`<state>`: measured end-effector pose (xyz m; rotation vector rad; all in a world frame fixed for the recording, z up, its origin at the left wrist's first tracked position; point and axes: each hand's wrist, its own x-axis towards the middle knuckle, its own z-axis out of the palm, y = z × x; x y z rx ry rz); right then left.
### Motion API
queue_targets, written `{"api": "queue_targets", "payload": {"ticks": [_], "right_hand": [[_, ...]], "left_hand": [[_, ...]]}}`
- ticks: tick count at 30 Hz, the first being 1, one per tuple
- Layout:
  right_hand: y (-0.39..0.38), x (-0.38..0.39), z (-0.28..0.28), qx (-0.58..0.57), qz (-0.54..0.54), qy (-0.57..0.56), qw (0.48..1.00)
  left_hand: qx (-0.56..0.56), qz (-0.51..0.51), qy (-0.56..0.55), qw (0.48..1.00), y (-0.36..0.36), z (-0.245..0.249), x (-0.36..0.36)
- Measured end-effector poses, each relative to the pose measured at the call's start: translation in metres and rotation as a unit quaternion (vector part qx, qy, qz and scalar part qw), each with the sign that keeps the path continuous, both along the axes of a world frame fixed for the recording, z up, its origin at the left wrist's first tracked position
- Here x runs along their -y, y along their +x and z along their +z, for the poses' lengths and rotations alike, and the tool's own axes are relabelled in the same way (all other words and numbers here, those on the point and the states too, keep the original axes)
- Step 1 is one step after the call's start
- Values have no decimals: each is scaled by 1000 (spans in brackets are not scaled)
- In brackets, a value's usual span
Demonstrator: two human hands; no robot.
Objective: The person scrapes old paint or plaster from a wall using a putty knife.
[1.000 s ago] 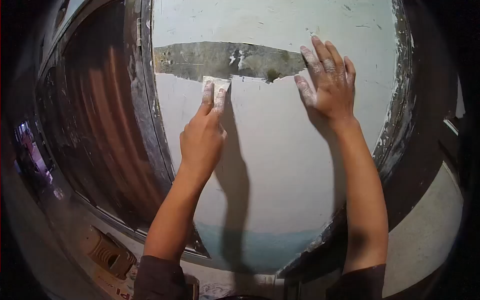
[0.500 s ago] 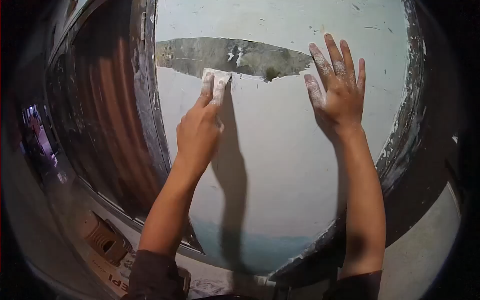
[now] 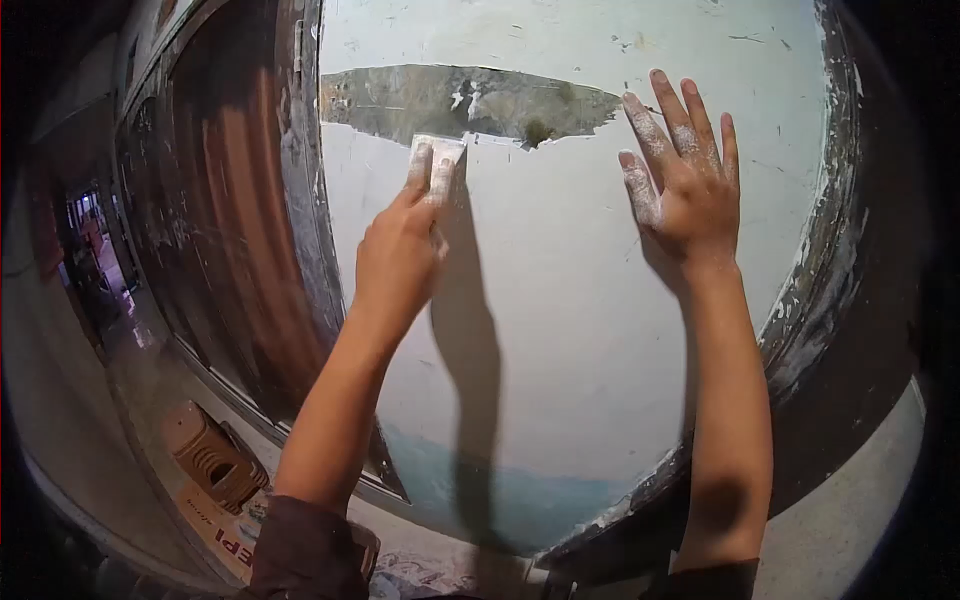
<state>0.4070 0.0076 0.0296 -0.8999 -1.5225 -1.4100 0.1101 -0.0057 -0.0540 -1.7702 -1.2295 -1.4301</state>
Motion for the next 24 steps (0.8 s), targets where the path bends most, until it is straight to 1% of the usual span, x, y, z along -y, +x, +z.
{"api": "queue_targets", "payload": {"ticks": [2, 4, 6, 7, 9, 13, 15, 16, 17, 19, 20, 21, 23, 24], "right_hand": [[0, 0, -1, -10, 7, 12, 1000], [2, -2, -2, -8, 6, 16, 1000], [2, -1, -2, -6, 14, 19, 1000], [2, -2, -1, -3, 6, 27, 1000], [2, -4, -2, -2, 8, 34, 999], [0, -4, -2, -15, 15, 32, 999], [3, -6, -2, -7, 23, 44, 999], [2, -4, -2, -6, 25, 42, 999], [3, -4, -2, -6, 24, 42, 999], [3, -5, -2, -7, 31, 49, 998], [4, -6, -2, -9, 27, 45, 999], [3, -6, -2, -9, 29, 45, 999], [4, -4, -2, -12, 33, 42, 999], [5, -5, -2, -12, 39, 48, 998]], "left_hand": [[-12, 2, 28, 1000, 1, -13, 0], [-14, 6, 34, 999, 4, -16, 2], [-1, 0, -20, 1000, 4, -9, 4], [3, -13, -11, 1000, 4, -6, 3], [5, -6, 2, 1000, 6, -1, 0], [26, -42, 10, 999, 9, -11, -2], [9, -40, 50, 998, 11, -17, -3], [29, -48, -12, 998, 10, -15, 0], [29, -49, -12, 998, 12, -11, 1], [16, -29, 19, 999, 17, 4, 3], [-13, -12, 43, 999, 12, 4, -3], [-13, -10, 42, 999, 10, -1, -4], [2, -39, 2, 999, 10, -11, -1], [-15, -44, 31, 998, 13, -14, 3]]}}
